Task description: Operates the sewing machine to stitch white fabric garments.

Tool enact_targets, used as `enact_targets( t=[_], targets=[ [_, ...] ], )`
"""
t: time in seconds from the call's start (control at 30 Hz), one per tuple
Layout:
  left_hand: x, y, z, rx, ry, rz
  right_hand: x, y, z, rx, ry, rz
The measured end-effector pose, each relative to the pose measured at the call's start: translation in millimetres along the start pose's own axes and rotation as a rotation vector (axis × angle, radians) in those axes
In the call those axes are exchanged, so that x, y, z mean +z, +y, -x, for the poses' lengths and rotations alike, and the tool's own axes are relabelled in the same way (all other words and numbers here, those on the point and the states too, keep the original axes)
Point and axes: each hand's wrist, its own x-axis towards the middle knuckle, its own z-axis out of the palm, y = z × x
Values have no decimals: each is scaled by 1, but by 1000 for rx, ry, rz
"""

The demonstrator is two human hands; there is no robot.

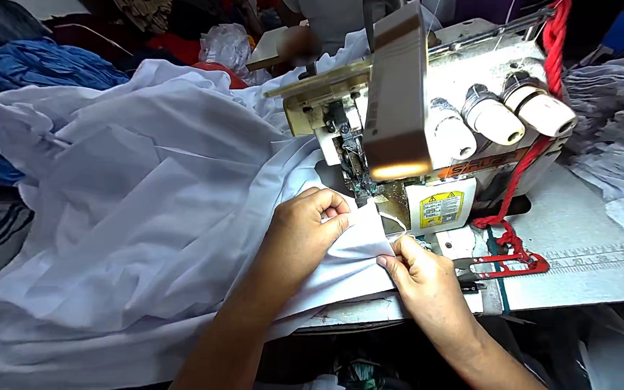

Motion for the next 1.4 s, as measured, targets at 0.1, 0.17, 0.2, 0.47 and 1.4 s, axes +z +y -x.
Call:
enact_targets(
  t=[0.1, 0.17, 0.2, 0.47, 1.4],
  targets=[
    [-3, 1, 3, 10, -38, 8, -9, -2, 13, -43, -47, -94],
    [-7, 1, 5, 41, -77, 27, -16, -7, 25, 5, -184, -257],
    [-9, 1, 6, 47, -103, 39, -19, -10, 29, 40, -245, -339],
    [-15, 13, -3, -69, -224, 14, -29, -21, 33, 224, -394, -677],
    [2, -5, 9, 300, 99, -230, -23, -15, 21, 140, -232, -539]
  ],
)
